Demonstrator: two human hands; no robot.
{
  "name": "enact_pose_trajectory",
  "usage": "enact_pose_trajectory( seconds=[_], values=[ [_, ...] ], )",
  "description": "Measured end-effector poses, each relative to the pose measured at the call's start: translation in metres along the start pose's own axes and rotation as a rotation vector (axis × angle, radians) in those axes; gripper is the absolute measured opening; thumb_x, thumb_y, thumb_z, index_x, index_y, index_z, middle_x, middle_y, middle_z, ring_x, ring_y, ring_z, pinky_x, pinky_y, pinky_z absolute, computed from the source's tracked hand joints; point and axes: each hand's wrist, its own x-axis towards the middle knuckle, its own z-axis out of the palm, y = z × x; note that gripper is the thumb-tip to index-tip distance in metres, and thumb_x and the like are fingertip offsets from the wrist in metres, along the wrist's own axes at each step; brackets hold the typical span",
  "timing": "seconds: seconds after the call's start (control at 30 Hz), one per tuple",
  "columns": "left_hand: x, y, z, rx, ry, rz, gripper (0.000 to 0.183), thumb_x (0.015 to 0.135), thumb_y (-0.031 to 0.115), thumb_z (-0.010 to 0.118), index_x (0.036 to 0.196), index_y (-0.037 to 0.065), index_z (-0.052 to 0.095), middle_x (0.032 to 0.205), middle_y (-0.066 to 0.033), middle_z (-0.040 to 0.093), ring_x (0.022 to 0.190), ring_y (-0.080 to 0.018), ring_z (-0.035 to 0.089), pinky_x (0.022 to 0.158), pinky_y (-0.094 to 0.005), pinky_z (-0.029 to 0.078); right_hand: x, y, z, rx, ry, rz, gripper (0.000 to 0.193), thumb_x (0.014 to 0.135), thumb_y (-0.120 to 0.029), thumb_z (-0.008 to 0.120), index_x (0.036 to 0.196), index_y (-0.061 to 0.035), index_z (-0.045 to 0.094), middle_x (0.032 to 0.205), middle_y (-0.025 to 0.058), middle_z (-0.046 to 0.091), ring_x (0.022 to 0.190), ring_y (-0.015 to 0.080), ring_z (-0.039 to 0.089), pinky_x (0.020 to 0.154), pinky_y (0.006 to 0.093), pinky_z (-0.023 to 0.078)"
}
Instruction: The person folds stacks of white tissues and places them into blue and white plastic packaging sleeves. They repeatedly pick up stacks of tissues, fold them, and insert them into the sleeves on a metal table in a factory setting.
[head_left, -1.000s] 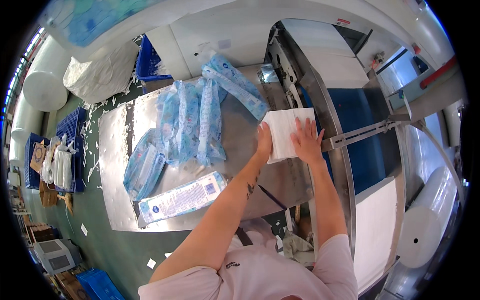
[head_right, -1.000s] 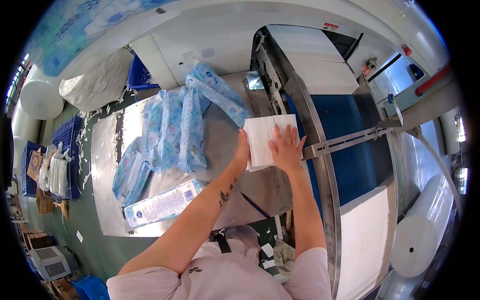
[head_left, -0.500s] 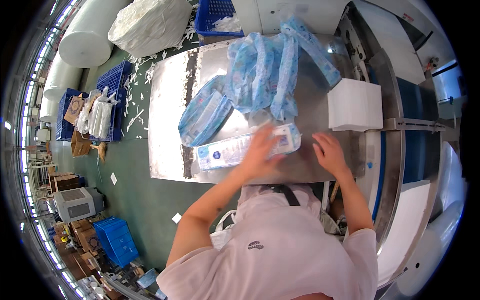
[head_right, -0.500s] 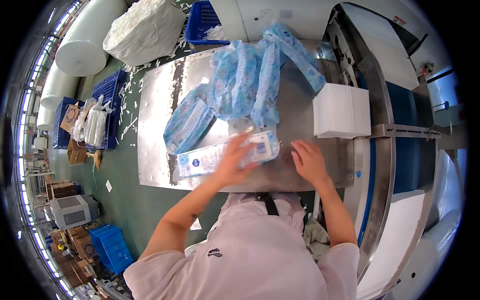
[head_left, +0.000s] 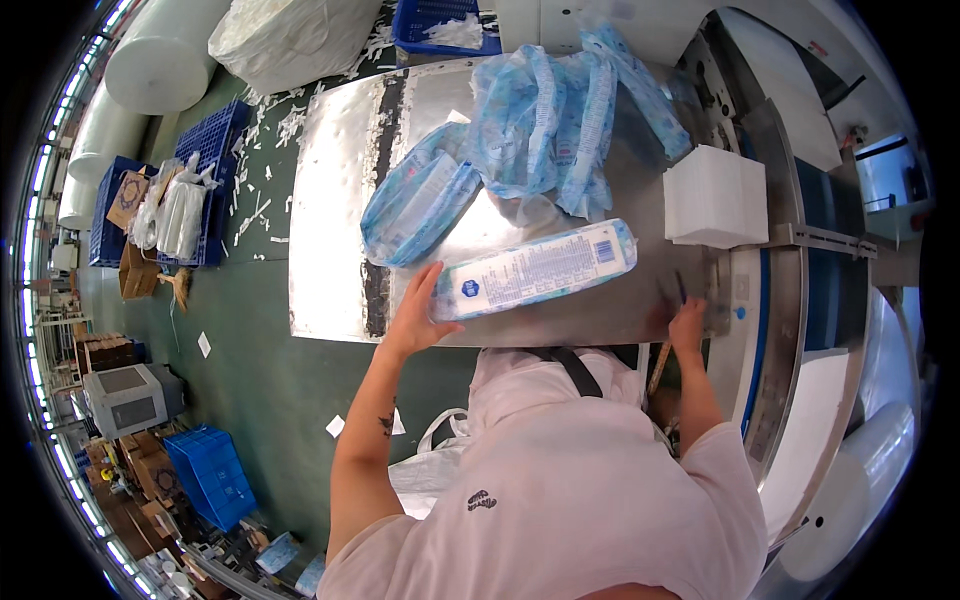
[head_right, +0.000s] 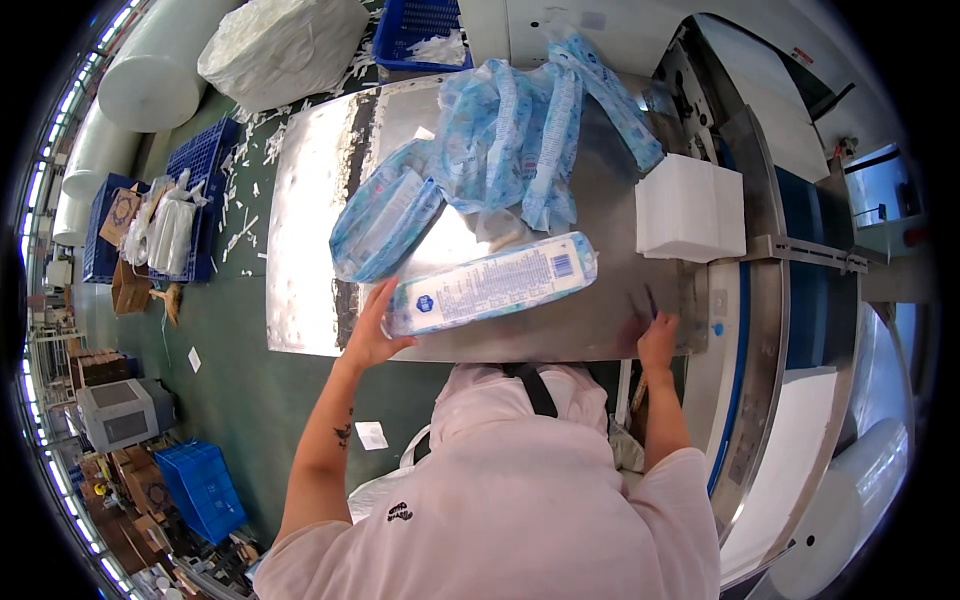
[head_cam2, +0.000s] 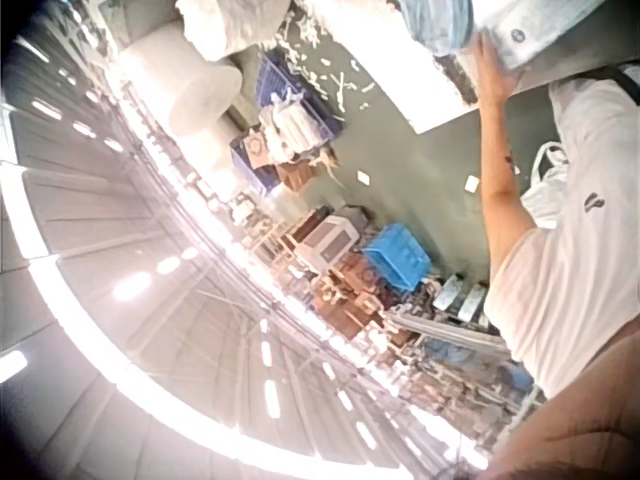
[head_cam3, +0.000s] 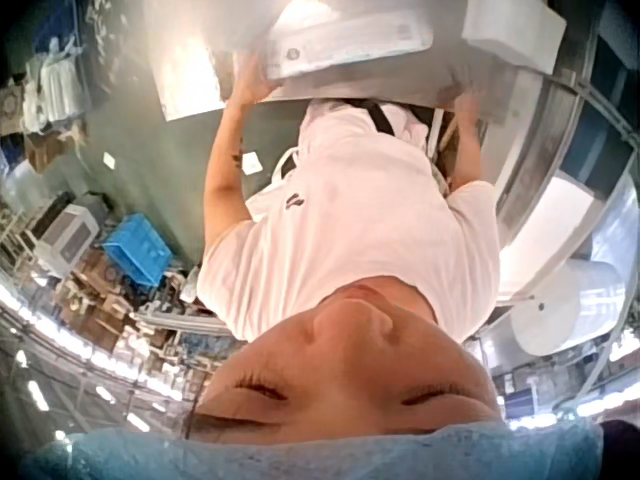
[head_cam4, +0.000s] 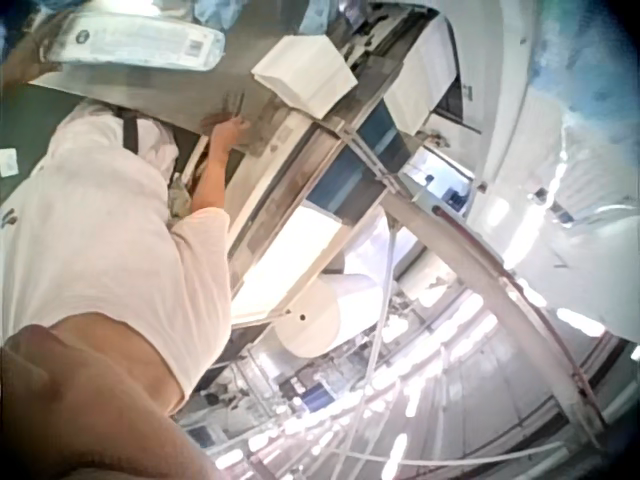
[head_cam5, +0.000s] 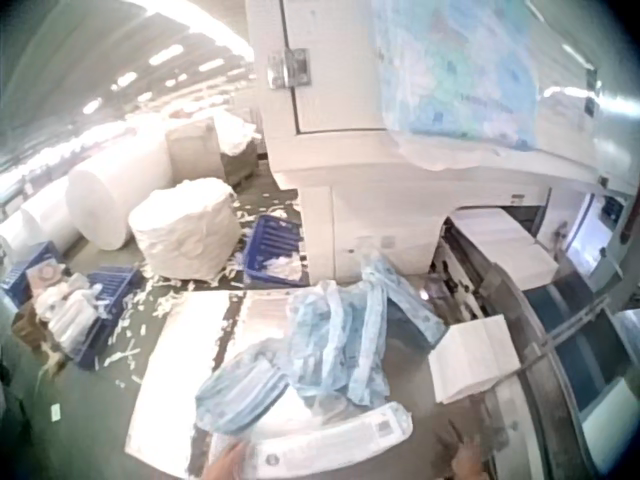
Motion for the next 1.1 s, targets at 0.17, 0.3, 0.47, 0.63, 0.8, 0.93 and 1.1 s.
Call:
enact_pose_trajectory(
  seconds=[0.17,0.3,0.47,0.63,0.8,0.93,1.1],
  values=[
    [-0.007,-0.006,-0.004,-0.102,0.033,0.038,0.105,0.05,0.017,0.085,0.136,0.006,0.027,0.136,-0.0177,0.031,0.126,-0.0337,0.032,0.101,-0.0375,0.032,0.024,-0.187,-0.108,0.327,-0.023,-0.673,0.026,0.078,0.0,0.048,0.103,-0.0025,0.053,0.092,0.0162,0.053,0.079,0.0349,0.056,0.067,0.0397,0.047],
    [0.001,-0.012,0.003,0.357,0.16,0.275,0.086,0.057,0.033,0.081,0.128,0.007,0.04,0.126,-0.0178,0.042,0.121,-0.0334,0.037,0.098,-0.0436,0.032,0.023,-0.248,-0.114,0.285,-0.101,-0.808,0.023,0.081,-0.005,0.049,0.104,-0.0033,0.054,0.091,0.0154,0.058,0.081,0.0341,0.058,0.068,0.0384,0.047],
    [0.01,0.048,0.017,0.441,0.062,0.105,0.067,0.055,0.036,0.08,0.11,0.009,0.053,0.109,-0.0108,0.052,0.103,-0.0307,0.048,0.083,-0.0412,0.035,0.01,-0.161,-0.047,0.308,0.292,-0.26,0.024,0.087,-0.013,0.048,0.109,-0.0022,0.052,0.096,0.0173,0.059,0.086,0.0357,0.058,0.071,0.0385,0.048],
    [0.025,0.044,0.026,0.302,-0.099,-0.021,0.048,0.056,0.028,0.079,0.093,0.008,0.057,0.089,-0.0098,0.056,0.088,-0.0307,0.053,0.076,-0.0383,0.037,-0.006,-0.006,-0.003,-0.002,0.052,-0.017,0.029,0.087,-0.015,0.048,0.112,0.0,0.051,0.101,0.0197,0.057,0.09,0.0372,0.056,0.077,0.044,0.045],
    [0.028,0.032,0.022,0.206,-0.007,0.097,0.04,0.06,0.026,0.076,0.091,0.009,0.058,0.088,-0.0092,0.056,0.087,-0.0299,0.053,0.074,-0.0402,0.039,0.008,-0.063,-0.025,-0.038,0.234,-0.166,0.029,0.082,-0.012,0.052,0.109,-0.0014,0.054,0.101,0.0171,0.057,0.095,0.0361,0.053,0.083,0.0437,0.042],
    [0.056,0.009,0.01,0.202,0.204,0.194,0.03,0.07,0.018,0.071,0.096,0.007,0.06,0.089,-0.01,0.06,0.084,-0.0287,0.056,0.073,-0.0388,0.044,0.002,-0.218,-0.065,0.405,0.062,-0.764,0.023,0.073,-0.01,0.062,0.095,-0.0043,0.059,0.097,0.0142,0.057,0.095,0.0316,0.053,0.084,0.04,0.042],
    [0.084,-0.004,-0.019,-0.063,-0.26,-0.162,0.028,0.074,0.019,0.069,0.097,0.005,0.064,0.084,-0.0103,0.065,0.073,-0.0194,0.061,0.064,-0.0323,0.048,0.009,-0.318,-0.065,0.212,-0.285,-0.924,0.039,0.063,-0.022,0.072,0.094,-0.0053,0.058,0.098,0.0128,0.057,0.094,0.0302,0.054,0.086,0.041,0.036]
  ],
)
